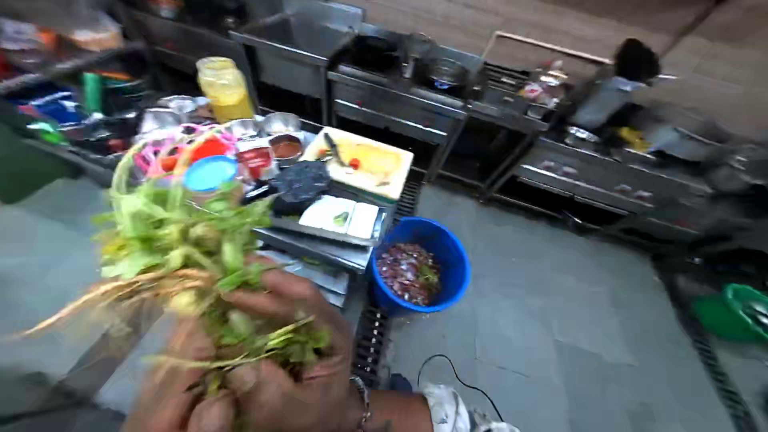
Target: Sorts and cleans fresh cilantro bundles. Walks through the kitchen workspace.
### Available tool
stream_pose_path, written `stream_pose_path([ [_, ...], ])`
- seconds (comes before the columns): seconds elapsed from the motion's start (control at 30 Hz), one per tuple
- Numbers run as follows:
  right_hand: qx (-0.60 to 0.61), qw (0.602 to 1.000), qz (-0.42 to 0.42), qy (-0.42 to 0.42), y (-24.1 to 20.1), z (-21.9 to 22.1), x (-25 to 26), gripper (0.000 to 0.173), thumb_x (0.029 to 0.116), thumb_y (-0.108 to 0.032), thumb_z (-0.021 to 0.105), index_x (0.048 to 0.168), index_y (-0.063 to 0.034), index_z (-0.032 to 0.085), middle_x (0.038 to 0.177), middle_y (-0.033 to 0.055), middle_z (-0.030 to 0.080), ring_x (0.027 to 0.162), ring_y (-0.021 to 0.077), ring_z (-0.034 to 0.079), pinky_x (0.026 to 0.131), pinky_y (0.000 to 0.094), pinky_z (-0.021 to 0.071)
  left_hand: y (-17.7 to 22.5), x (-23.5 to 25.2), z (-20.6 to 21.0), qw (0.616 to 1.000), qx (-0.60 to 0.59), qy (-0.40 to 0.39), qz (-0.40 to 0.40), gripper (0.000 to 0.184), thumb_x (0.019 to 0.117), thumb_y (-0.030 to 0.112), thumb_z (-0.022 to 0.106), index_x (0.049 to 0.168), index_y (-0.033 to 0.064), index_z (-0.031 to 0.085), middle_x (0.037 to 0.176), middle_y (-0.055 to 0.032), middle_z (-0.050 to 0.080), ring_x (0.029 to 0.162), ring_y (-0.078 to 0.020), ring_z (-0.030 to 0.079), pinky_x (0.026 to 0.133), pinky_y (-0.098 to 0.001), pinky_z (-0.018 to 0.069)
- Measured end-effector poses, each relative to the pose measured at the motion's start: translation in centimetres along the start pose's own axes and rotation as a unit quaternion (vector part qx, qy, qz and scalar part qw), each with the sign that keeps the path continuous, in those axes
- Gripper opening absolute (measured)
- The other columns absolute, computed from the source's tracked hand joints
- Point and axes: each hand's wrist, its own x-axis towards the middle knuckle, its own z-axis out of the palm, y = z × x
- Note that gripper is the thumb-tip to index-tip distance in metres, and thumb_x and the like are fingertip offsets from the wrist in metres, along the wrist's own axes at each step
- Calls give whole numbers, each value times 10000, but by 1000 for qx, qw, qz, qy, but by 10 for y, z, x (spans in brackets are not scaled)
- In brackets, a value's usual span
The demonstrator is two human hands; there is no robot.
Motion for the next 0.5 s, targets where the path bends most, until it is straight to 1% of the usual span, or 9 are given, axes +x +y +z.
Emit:
stream_pose_path([
  [0.07, -96, 995, -29, 27, -24, -80, 21, 341, 934, -171, 720, 1244, -30, 703, 1336, 120, 661, 1256, 218, 623, 1049, 392, 549, -1, 8, 86, 996, -77, -44, -33, 354, 1088, 229, 487, 1346, 51, 650, 1406, -26, 634, 1315, -122, 571, 1142, -331, 454],
  [0.13, -205, 977, -45, 47, -36, -162, 36, 346, 934, -175, 728, 1250, -38, 704, 1359, 114, 652, 1289, 239, 604, 1063, 413, 548, -25, 5, 175, 984, -159, -47, -60, 331, 1069, 260, 522, 1286, 82, 698, 1414, -80, 634, 1312, -233, 597, 1102, -401, 512],
  [0.2, -319, 945, -32, 70, -31, -247, 41, 375, 936, -239, 737, 1251, -38, 713, 1381, 111, 641, 1313, 248, 588, 1076, 422, 542, -65, -3, 256, 970, -196, -90, -108, 370, 1085, 294, 473, 1319, 90, 675, 1462, -76, 595, 1334, -252, 579, 1093, -442, 526],
  [0.27, -433, 899, -5, 62, -4, -339, 29, 383, 942, -253, 733, 1273, -62, 701, 1418, 93, 622, 1346, 243, 565, 1105, 441, 521, -119, -15, 317, 965, -113, -177, -159, 437, 1103, 341, 380, 1456, 182, 582, 1545, 32, 519, 1388, -150, 523, 1143, -436, 477],
  [0.3, -493, 869, 28, 40, 13, -386, 14, 407, 951, -285, 727, 1306, -90, 689, 1447, 69, 604, 1357, 224, 555, 1110, 441, 513, -147, -23, 336, 957, -36, -227, -176, 476, 1109, 399, 339, 1519, 236, 517, 1586, 82, 467, 1447, -114, 447, 1201, -453, 395],
  [0.37, -589, 796, 141, -18, 35, -462, -22, 471, 957, -360, 726, 1365, -135, 658, 1488, 54, 577, 1359, 233, 556, 1099, 467, 496, -190, -44, 348, 936, 110, -291, -163, 493, 1113, 390, 319, 1531, 207, 508, 1596, 45, 460, 1527, -189, 330, 1261, -585, 190],
  [0.4, -607, 763, 220, -37, 32, -480, -29, 476, 958, -335, 729, 1377, -126, 645, 1480, 80, 582, 1340, 270, 570, 1089, 487, 494, -201, -52, 341, 922, 158, -314, -162, 472, 1113, 368, 350, 1512, 194, 532, 1574, 15, 491, 1524, -236, 341, 1247, -642, 162],
  [0.43, -611, 727, 310, -46, 19, -483, -22, 459, 975, -273, 710, 1396, -112, 623, 1467, 112, 586, 1316, 303, 581, 1079, 503, 491, -205, -58, 327, 911, 178, -327, -176, 452, 1110, 369, 379, 1484, 198, 566, 1534, 4, 538, 1494, -242, 397, 1233, -652, 199],
  [0.5, -615, 670, 415, -30, 12, -495, 10, 356, 1045, -200, 593, 1388, -113, 625, 1401, 113, 626, 1266, 278, 614, 1079, 491, 489, -205, -71, 282, 900, 174, -337, -214, 415, 1096, 390, 436, 1422, 215, 625, 1402, -10, 649, 1318, -216, 592, 1133, -572, 428],
])
